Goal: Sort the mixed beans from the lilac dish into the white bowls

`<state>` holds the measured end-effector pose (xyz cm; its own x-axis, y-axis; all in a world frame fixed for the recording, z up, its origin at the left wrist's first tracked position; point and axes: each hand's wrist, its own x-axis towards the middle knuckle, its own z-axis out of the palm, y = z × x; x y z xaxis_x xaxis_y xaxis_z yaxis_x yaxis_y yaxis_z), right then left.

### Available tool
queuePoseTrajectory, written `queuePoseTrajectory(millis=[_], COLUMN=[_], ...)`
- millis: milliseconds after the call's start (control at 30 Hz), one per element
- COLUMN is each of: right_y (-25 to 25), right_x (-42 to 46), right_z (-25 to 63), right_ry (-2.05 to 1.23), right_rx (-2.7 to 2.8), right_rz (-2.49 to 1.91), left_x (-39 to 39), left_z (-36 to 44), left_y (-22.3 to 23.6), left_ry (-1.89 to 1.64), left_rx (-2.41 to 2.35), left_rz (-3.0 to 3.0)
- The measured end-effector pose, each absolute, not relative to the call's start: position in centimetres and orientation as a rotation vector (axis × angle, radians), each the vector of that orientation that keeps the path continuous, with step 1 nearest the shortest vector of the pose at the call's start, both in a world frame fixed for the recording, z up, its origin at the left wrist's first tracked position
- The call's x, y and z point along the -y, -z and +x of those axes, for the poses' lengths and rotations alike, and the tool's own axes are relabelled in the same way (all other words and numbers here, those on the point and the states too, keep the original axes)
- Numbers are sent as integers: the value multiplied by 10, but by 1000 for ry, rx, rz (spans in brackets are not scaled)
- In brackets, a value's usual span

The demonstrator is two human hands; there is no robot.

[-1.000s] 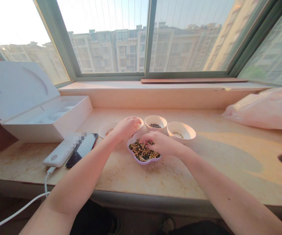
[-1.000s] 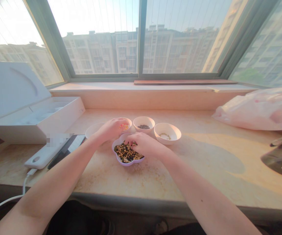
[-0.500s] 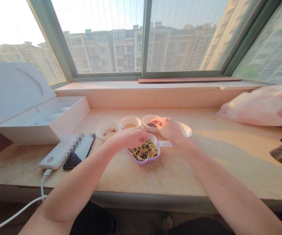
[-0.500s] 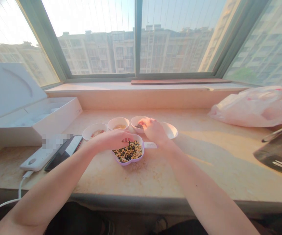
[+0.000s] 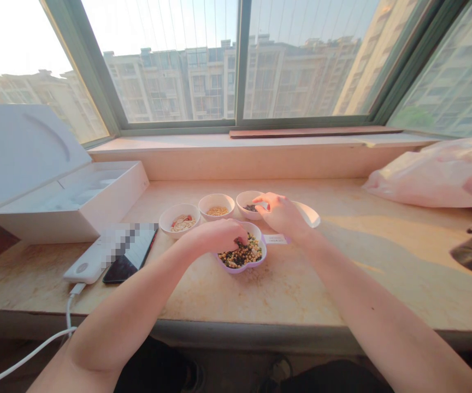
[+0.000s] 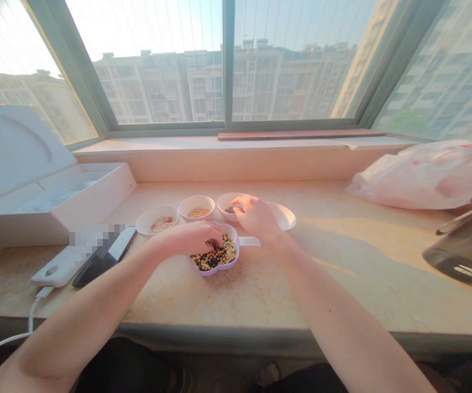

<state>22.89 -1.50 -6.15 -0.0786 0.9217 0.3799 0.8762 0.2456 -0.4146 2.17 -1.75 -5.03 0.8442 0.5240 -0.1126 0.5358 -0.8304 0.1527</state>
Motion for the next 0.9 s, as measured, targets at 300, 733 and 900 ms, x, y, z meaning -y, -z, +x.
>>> queuePoseTrajectory(millis=[300, 733, 900], right_y=[60, 65, 67], right_x=[17, 13, 12], right_z=[228, 230, 230], right_ry=[-126, -157, -156], right_rx=[1989, 2032, 2040], right_rz=[-1599, -1541, -1536], left_x=[11, 11, 12], left_z=[23, 22, 23], left_y=[54, 60, 58], left_ry=[164, 18, 70], left_rx=[-720, -722, -767], left_rz=[2848, 2787, 2759])
